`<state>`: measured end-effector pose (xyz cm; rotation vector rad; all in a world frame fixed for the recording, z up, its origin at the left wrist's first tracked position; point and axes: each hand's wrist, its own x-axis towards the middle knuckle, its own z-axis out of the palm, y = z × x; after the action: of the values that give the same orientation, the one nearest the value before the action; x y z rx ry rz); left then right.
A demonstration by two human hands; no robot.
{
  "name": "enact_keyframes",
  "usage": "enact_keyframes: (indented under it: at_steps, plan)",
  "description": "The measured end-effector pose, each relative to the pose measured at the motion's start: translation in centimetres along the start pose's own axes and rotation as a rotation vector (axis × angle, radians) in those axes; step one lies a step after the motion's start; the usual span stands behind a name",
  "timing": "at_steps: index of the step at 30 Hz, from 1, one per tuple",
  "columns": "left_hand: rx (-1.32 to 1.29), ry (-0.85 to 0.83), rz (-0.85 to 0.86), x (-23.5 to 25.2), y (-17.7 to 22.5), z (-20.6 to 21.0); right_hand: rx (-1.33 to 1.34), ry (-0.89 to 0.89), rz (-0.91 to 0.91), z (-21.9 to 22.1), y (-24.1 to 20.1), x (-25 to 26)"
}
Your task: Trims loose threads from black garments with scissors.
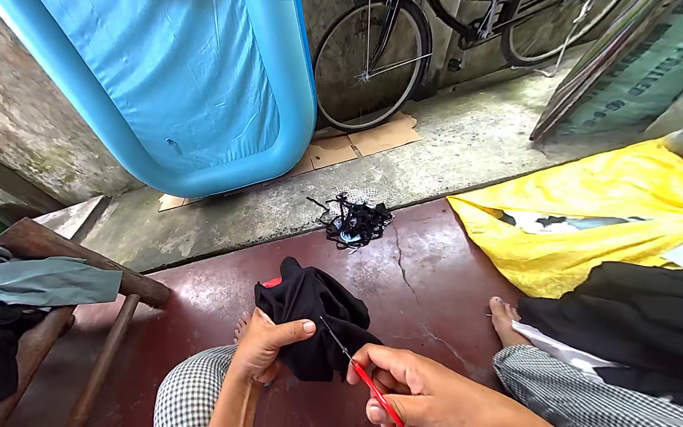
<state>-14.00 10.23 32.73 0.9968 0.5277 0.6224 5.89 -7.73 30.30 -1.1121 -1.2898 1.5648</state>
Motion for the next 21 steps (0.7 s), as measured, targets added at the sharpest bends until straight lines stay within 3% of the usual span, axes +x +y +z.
enact_keyframes:
  at_steps: [9,21]
  plan:
    - [-0.034,-0.055,0.006,-0.51,0.20,0.41,0.154,-0.171,-0.064,-0.49,0.08,0.10]
    - [0.002,-0.001,0.015,-0.91,0.58,0.90,0.255,-0.206,-0.053,-0.58,0.43,0.18]
